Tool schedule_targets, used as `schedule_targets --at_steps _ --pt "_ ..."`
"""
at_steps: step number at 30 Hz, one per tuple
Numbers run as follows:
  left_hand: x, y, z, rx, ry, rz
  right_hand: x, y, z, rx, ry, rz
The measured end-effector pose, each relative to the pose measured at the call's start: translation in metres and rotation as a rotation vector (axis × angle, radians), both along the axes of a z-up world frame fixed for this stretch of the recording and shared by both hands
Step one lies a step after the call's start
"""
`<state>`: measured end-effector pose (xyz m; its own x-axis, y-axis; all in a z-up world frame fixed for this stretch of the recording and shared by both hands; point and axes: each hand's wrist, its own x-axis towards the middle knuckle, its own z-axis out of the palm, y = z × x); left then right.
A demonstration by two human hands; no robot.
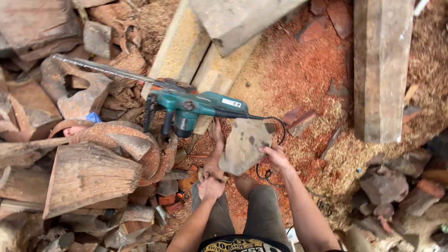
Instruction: Cutting and marking timber using a chainsaw and measuring tape in a workshop.
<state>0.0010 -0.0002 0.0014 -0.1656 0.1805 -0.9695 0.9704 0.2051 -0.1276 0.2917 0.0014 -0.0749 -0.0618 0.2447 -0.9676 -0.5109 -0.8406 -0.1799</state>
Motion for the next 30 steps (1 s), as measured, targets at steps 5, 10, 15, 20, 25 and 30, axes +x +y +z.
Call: schedule_targets --at_steps 5,10,15,20,25,30 --pt "-0.010 -0.011 -0.008 -0.003 -0.008 -0.055 0.002 -0.026 0.027 0.085 0.121 0.125" --pt "-0.074 -0.060 -0.079 0.182 -0.160 0.352 0.008 -0.060 0.037 0.328 0.304 0.027" --pt "0.013 0.056 0.020 -0.086 -0.841 0.746 0.015 -0.112 0.046 0.335 0.269 -0.036" --pt "0.082 0.047 0.070 0.220 -0.929 0.208 0.013 -0.127 0.086 0.459 0.135 -0.180" --pt "0.095 0.026 0.081 0.751 -1.338 -0.153 0.016 -0.158 0.114 0.815 -0.205 -0.214" --pt "0.108 0.022 0.089 0.899 -1.359 -0.307 0.020 -0.200 0.130 0.725 -0.434 -0.170"
